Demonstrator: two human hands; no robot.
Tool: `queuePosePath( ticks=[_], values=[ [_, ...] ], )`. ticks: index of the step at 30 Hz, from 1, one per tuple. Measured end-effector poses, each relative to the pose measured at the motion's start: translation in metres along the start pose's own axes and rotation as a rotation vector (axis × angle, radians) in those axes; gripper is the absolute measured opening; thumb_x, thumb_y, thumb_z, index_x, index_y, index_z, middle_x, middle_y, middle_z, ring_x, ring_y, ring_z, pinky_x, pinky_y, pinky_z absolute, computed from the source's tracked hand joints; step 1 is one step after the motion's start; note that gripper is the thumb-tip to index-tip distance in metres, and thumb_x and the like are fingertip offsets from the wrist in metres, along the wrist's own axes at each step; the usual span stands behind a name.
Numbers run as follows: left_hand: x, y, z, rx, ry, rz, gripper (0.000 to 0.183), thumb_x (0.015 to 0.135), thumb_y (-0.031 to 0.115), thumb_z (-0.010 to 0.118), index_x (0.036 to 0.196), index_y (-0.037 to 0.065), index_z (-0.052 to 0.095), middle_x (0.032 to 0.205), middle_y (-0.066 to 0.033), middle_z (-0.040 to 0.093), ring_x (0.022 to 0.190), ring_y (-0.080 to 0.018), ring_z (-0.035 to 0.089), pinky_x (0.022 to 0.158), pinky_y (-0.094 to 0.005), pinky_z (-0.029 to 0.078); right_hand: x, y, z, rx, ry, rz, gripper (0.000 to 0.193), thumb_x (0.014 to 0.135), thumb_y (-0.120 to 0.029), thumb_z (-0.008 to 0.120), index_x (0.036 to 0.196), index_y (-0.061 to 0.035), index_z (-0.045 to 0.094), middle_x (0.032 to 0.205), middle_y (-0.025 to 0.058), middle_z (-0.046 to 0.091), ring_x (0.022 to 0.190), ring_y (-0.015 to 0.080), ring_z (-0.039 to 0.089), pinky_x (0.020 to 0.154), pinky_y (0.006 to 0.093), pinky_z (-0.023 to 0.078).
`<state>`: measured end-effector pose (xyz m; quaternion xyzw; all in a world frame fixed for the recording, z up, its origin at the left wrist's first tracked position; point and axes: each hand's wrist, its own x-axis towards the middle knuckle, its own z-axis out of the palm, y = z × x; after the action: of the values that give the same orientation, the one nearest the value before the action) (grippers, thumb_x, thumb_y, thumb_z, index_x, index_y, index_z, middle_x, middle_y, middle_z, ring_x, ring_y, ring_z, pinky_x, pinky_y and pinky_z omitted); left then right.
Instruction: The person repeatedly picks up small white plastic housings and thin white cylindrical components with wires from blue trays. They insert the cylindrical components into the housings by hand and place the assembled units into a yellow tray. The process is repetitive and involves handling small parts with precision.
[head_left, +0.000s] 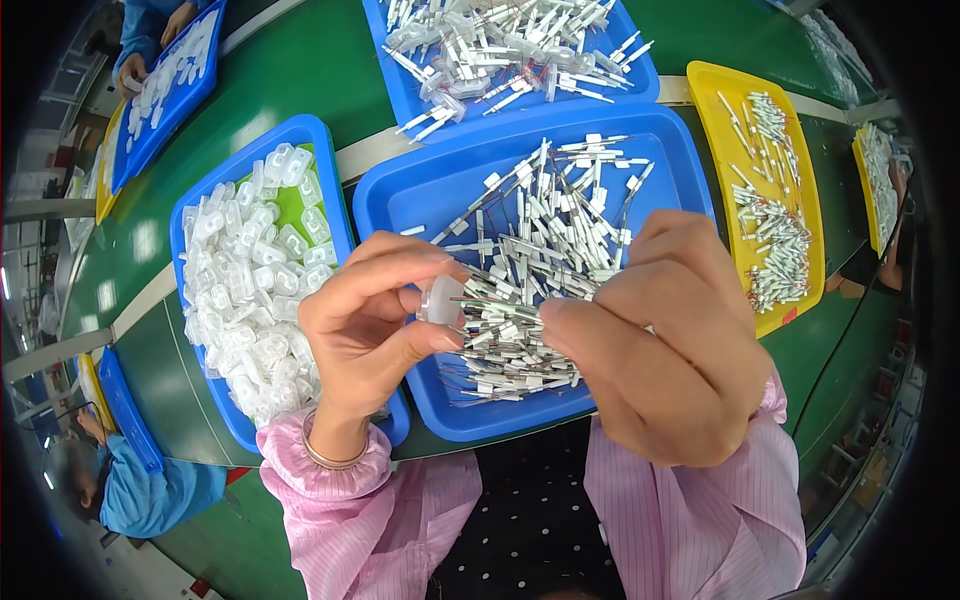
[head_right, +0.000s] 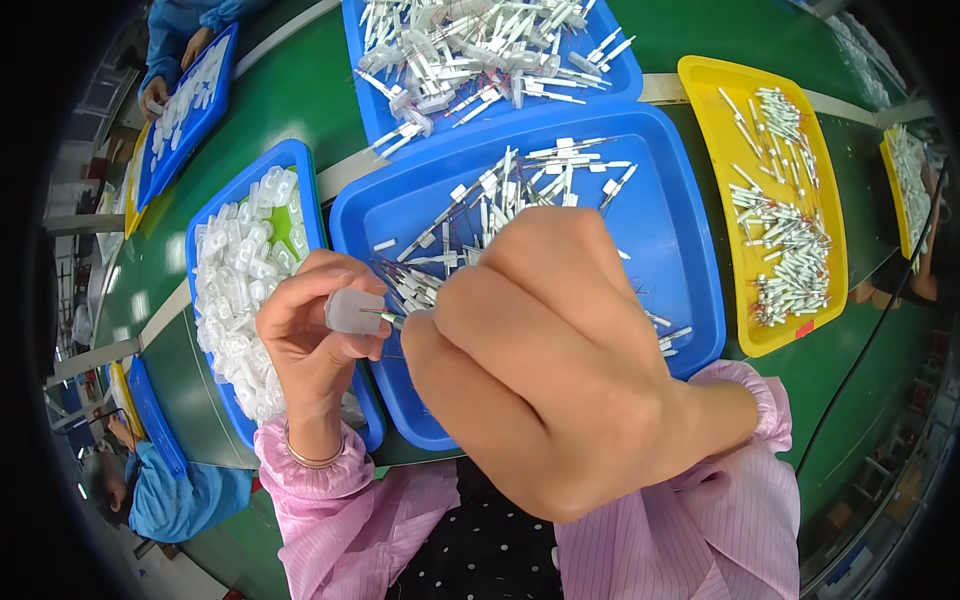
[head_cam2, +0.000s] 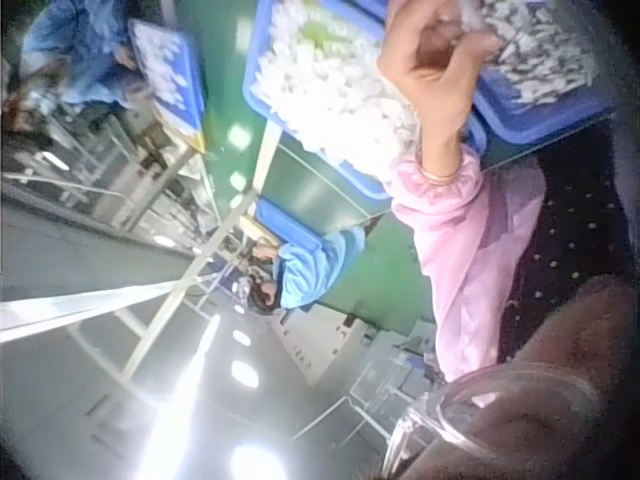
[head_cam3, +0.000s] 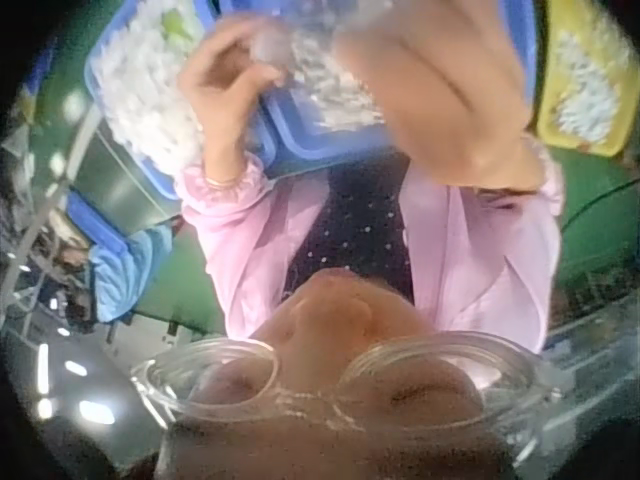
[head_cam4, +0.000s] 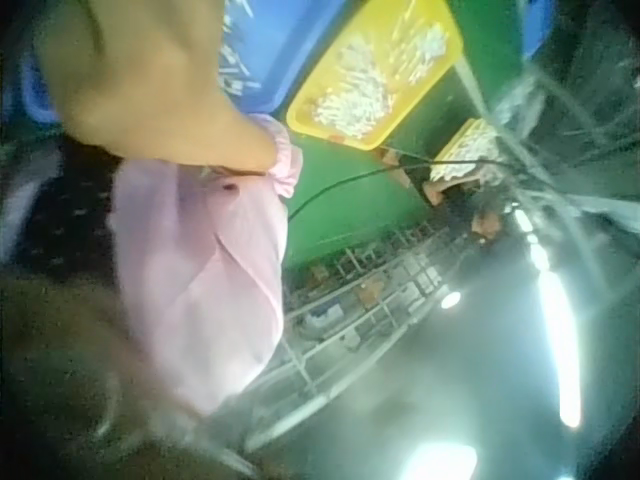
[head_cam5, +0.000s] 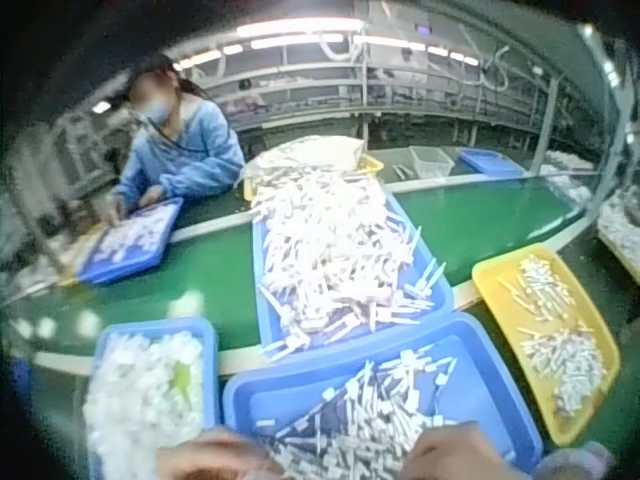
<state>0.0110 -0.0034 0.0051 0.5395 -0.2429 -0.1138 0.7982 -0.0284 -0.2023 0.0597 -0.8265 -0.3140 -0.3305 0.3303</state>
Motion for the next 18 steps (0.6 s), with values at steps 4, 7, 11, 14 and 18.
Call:
queuePosePath(
  ticks=[4, 7, 11, 14, 18],
  values=[
    [0.0, -0.003, -0.001, -0.014, -0.009, 0.036, 0.042, 0.065, -0.008, 0.07, 0.104, -0.009, 0.055, 0.099, -0.0189, 0.053, 0.085, -0.0221, 0.058, 0.063, -0.0277, 0.055, 0.004, -0.001, 0.001, 0.019, -0.005, -0.019, 0.026, 0.049, -0.001, 0.069, 0.074, 0.0042, 0.063, 0.064, 0.0075, 0.048, 0.055, 0.0213, 0.043, 0.046, 0.0324, 0.032],
    [0.0, -0.003, 0.001, -0.078, 0.012, 0.026, 0.041, 0.066, -0.008, 0.069, 0.105, -0.01, 0.054, 0.098, -0.0197, 0.054, 0.082, -0.0227, 0.059, 0.063, -0.0286, 0.055, 0.005, 0.002, 0.005, 0.049, -0.026, 0.01, 0.024, 0.053, 0.001, 0.069, 0.076, 0.0034, 0.063, 0.064, 0.0077, 0.049, 0.055, 0.0213, 0.043, 0.048, 0.032, 0.033],
    [-0.002, 0.002, 0.001, -0.194, 0.037, -0.077, 0.04, 0.069, -0.007, 0.067, 0.106, -0.011, 0.053, 0.098, -0.021, 0.054, 0.08, -0.0238, 0.061, 0.063, -0.0292, 0.055, 0.002, 0.014, 0.011, 0.143, -0.022, 0.16, 0.019, 0.059, 0.002, 0.068, 0.077, 0.0021, 0.063, 0.063, 0.0075, 0.05, 0.055, 0.0195, 0.043, 0.05, 0.0301, 0.033],
    [-0.003, 0.003, 0.003, -0.174, 0.012, -0.094, 0.039, 0.07, -0.007, 0.066, 0.107, -0.011, 0.052, 0.096, -0.0207, 0.055, 0.081, -0.0242, 0.061, 0.063, -0.0288, 0.055, 0.0, 0.013, 0.015, 0.316, -0.063, 0.29, 0.016, 0.061, 0.003, 0.067, 0.077, 0.001, 0.064, 0.063, 0.0073, 0.051, 0.055, 0.018, 0.044, 0.05, 0.0287, 0.033],
    [-0.004, -0.001, 0.003, -0.073, 0.011, -0.021, 0.036, 0.07, -0.008, 0.066, 0.104, -0.011, 0.054, 0.09, -0.0187, 0.056, 0.084, -0.0243, 0.061, 0.066, -0.029, 0.054, 0.0, 0.008, 0.025, 0.444, -0.057, 0.401, 0.012, 0.063, 0.004, 0.067, 0.073, -0.0007, 0.063, 0.061, 0.0072, 0.052, 0.053, 0.0176, 0.044, 0.049, 0.0272, 0.032]
  ],
)
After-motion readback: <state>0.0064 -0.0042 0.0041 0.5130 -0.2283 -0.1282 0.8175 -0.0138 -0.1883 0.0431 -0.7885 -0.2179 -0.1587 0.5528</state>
